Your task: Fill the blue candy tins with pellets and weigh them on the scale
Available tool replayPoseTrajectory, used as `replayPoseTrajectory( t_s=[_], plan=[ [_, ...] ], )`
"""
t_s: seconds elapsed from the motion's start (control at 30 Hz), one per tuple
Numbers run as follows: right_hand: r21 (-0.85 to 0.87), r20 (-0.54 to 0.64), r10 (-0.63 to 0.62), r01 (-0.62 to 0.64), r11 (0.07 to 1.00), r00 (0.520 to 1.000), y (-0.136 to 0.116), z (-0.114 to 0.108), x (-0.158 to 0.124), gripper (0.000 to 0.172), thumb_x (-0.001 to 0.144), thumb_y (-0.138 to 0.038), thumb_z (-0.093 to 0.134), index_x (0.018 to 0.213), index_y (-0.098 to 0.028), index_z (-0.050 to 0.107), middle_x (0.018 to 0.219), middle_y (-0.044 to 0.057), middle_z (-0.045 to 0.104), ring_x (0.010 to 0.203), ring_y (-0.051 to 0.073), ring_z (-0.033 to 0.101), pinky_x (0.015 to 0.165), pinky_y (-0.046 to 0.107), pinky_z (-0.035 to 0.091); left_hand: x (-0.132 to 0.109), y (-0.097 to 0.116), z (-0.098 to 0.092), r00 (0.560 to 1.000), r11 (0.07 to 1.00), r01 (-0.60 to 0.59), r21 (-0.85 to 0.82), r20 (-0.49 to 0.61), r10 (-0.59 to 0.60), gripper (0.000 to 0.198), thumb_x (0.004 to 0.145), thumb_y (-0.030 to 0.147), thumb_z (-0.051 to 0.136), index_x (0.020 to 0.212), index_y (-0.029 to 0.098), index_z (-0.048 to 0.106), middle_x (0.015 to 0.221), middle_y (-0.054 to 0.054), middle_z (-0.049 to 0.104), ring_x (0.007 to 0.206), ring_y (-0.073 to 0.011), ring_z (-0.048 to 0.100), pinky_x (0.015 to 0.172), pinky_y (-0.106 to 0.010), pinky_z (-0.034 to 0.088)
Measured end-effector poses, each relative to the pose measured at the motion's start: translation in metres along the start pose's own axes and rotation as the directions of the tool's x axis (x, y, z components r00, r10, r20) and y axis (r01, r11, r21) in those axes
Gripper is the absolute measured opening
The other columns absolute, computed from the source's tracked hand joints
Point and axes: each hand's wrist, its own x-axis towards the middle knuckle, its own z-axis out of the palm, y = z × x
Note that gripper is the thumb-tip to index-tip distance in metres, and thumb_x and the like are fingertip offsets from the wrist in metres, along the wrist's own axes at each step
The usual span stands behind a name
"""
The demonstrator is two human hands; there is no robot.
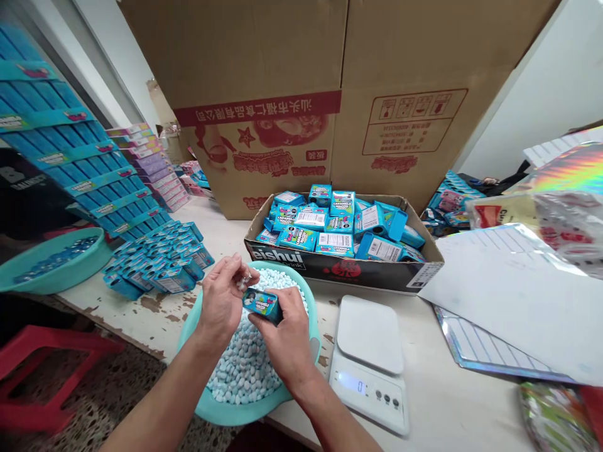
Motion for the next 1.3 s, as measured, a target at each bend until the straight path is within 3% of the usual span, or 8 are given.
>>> replayPoseTrajectory(
  t_s=[0.53,0.67,0.73,0.8,0.9,1.03,1.17,1.3],
  plan=[
    [0.065,0.013,0.065,-0.065,0.996,0.998,0.001,0.003,0.004,0.031,0.066,-0.014,0.078,0.094,-0.023,0.067,0.094,0.0,0.06,0.092,0.02,0.056,0.083,0.034,0.044,0.003,0.005,0.001,1.0,1.0,0.003,0.004,0.015,-0.003,0.031,0.066,0.035,0.073,0.056,0.016,0.05,0.055,0.005,0.049,0.054,-0.0097,0.053,0.056,-0.023,0.048],
    [0.139,-0.008,0.107,-0.105,0.985,0.994,-0.002,-0.012,0.002,0.031,0.062,-0.022,0.08,0.091,-0.024,0.069,0.092,-0.001,0.06,0.089,0.02,0.058,0.083,0.034,0.046,0.009,0.01,-0.009,0.999,0.999,-0.049,0.017,0.003,0.049,0.03,0.067,0.039,0.07,0.058,0.018,0.051,0.055,0.005,0.049,0.054,-0.0105,0.052,0.057,-0.025,0.047],
    [0.194,-0.034,0.119,-0.11,0.975,0.992,-0.003,-0.031,-0.001,0.031,0.064,-0.027,0.08,0.092,-0.024,0.069,0.092,0.0,0.06,0.087,0.02,0.059,0.079,0.032,0.048,0.013,0.008,-0.023,0.998,0.979,-0.051,0.198,0.04,0.044,0.029,0.069,0.044,0.067,0.059,0.019,0.054,0.059,0.003,0.054,0.06,-0.0134,0.055,0.062,-0.028,0.049],
    [0.201,-0.084,0.126,-0.107,0.974,0.988,0.001,-0.056,-0.006,0.031,0.066,-0.031,0.078,0.094,-0.024,0.068,0.093,0.001,0.06,0.086,0.02,0.059,0.075,0.032,0.05,0.014,0.001,-0.044,0.987,0.831,-0.083,0.55,0.158,-0.006,0.027,0.068,0.047,0.066,0.067,0.021,0.062,0.075,-0.002,0.063,0.079,-0.0196,0.06,0.077,-0.035,0.049],
    [0.125,-0.191,0.142,-0.12,0.985,0.971,0.016,-0.093,-0.013,0.033,0.066,-0.034,0.079,0.094,-0.023,0.067,0.094,0.003,0.061,0.087,0.022,0.06,0.076,0.034,0.051,0.008,-0.018,-0.077,0.937,0.411,-0.274,0.869,0.338,-0.09,0.033,0.071,0.048,0.062,0.095,0.025,0.068,0.11,-0.005,0.065,0.11,-0.0268,0.053,0.1,-0.044,0.038],
    [0.01,-0.297,0.177,-0.182,0.983,0.938,0.05,-0.129,-0.018,0.033,0.067,-0.036,0.077,0.095,-0.022,0.066,0.094,0.003,0.061,0.087,0.022,0.06,0.076,0.036,0.05,-0.007,-0.043,-0.102,0.882,0.164,-0.39,0.906,0.419,-0.215,0.046,0.083,0.05,0.046,0.12,0.024,0.057,0.129,-0.008,0.056,0.123,-0.0268,0.046,0.105,-0.047,0.032],
    [-0.015,-0.35,0.198,-0.217,0.976,0.916,0.086,-0.142,-0.018,0.036,0.065,-0.038,0.076,0.094,-0.021,0.066,0.091,0.003,0.06,0.085,0.022,0.059,0.078,0.038,0.05,-0.019,-0.056,-0.104,0.816,-0.031,-0.534,0.845,0.505,-0.282,0.053,0.085,0.052,0.044,0.129,0.025,0.052,0.139,-0.011,0.048,0.131,-0.03,0.039,0.106,-0.049,0.031],
    [0.014,-0.354,0.234,-0.245,0.969,0.905,0.111,-0.146,-0.023,0.042,0.062,-0.041,0.077,0.095,-0.019,0.064,0.095,0.005,0.061,0.09,0.024,0.06,0.084,0.043,0.049,-0.022,-0.06,-0.102,0.798,-0.144,-0.588,0.796,0.541,-0.267,0.056,0.085,0.053,0.044,0.132,0.023,0.051,0.139,-0.014,0.047,0.129,-0.0319,0.04,0.103,-0.049,0.034]
  ],
)
